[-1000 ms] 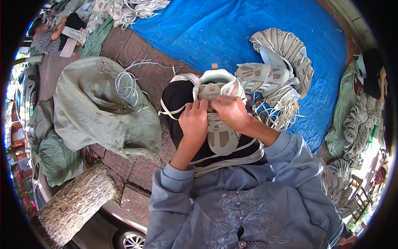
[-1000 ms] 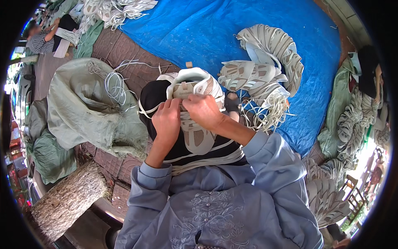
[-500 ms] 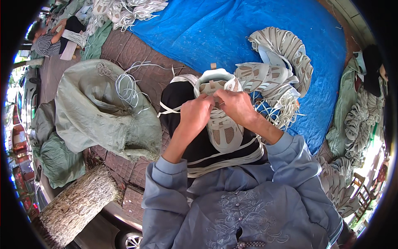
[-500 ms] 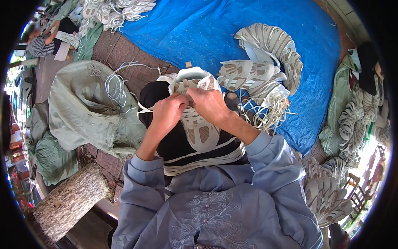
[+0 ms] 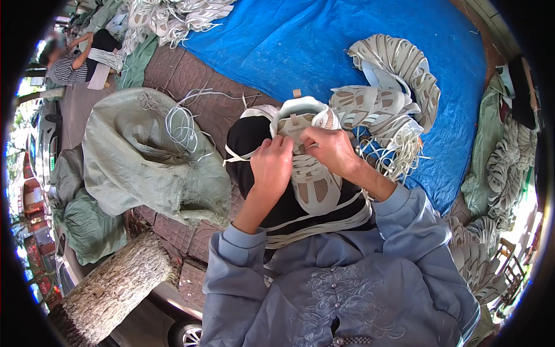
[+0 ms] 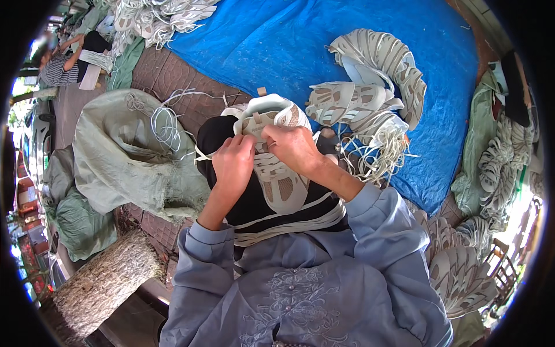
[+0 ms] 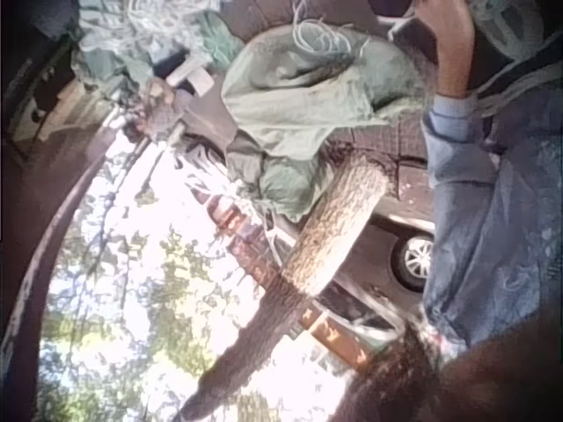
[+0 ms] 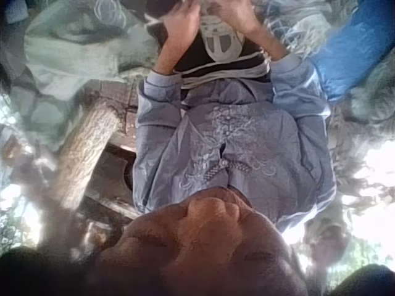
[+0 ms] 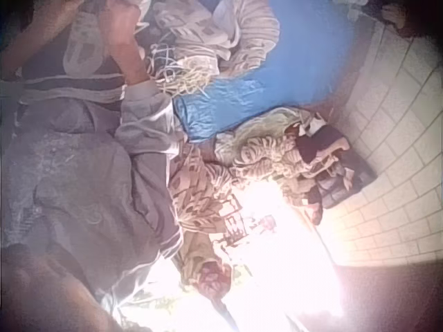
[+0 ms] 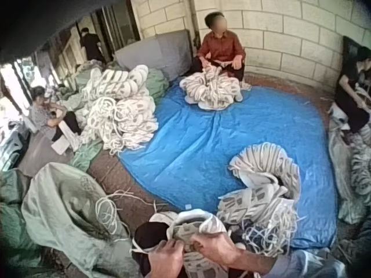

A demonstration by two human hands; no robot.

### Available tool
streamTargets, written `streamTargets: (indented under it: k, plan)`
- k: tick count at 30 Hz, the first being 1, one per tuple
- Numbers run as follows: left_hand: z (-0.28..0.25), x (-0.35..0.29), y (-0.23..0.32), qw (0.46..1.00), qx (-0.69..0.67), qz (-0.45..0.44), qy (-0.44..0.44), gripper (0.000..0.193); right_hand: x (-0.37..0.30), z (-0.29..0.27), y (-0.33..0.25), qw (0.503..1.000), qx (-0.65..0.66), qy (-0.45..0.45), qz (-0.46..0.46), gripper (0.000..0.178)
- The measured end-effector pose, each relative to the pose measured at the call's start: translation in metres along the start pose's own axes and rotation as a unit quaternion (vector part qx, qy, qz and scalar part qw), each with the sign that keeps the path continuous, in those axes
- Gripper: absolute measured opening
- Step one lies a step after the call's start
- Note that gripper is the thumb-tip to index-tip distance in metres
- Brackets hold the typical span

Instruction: The person threads a long white shoelace through the eyelets of a white sneaker held on their lap. They pull the lace through the holes and adjust the tension repeatedly to secure the lacing pattern.

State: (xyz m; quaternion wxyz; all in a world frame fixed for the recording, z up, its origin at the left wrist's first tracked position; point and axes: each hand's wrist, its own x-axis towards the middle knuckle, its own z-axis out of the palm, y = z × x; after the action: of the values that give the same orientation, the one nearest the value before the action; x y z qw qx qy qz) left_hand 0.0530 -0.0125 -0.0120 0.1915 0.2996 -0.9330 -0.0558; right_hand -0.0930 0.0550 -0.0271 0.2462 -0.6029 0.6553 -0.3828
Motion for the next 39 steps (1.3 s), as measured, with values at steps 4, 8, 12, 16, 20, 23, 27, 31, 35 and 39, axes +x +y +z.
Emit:
streamTargets:
  k: [4,8,12,16,20,23,27,31,35,39]
  plan:
    - [-0.004,-0.001,0.000,0.997,0.035,0.065,-0.031,0.011,-0.005,-0.001,-0.001,1.000,-0.016,0.001,-0.016,0.019]
    - [-0.010,0.003,-0.002,0.989,0.077,0.107,-0.072,0.012,-0.004,-0.001,-0.001,0.999,-0.033,-0.004,-0.032,0.019]
    - [-0.010,0.004,0.000,0.987,0.065,0.122,-0.080,0.013,-0.003,0.000,0.003,0.999,-0.007,0.012,-0.048,0.018]
    - [-0.005,0.007,-0.001,0.994,-0.020,0.083,-0.070,0.014,-0.002,-0.001,0.004,0.999,-0.013,0.002,-0.030,0.018]
    - [-0.006,0.008,-0.005,0.993,-0.033,0.073,-0.088,0.013,-0.003,-0.001,0.004,0.999,0.034,-0.001,-0.003,0.018]
    - [-0.006,0.007,0.001,0.993,-0.001,0.096,-0.066,0.012,-0.005,0.002,0.004,1.000,0.025,0.007,0.003,0.018]
    - [-0.004,0.003,0.007,0.989,0.059,0.129,-0.040,0.013,-0.014,0.002,-0.001,0.999,-0.018,0.028,-0.003,0.016]
    - [0.004,0.000,0.009,0.998,-0.009,0.054,-0.024,0.015,-0.013,0.002,-0.001,0.998,0.049,0.036,0.019,0.013]
    - [0.004,-0.005,0.009,0.999,-0.003,0.041,-0.011,0.016,-0.013,0.002,0.001,0.996,0.081,0.029,0.030,0.012]
    - [0.001,-0.005,0.009,0.999,-0.001,0.045,-0.005,0.017,-0.015,0.003,0.003,0.997,0.071,0.024,0.033,0.013]
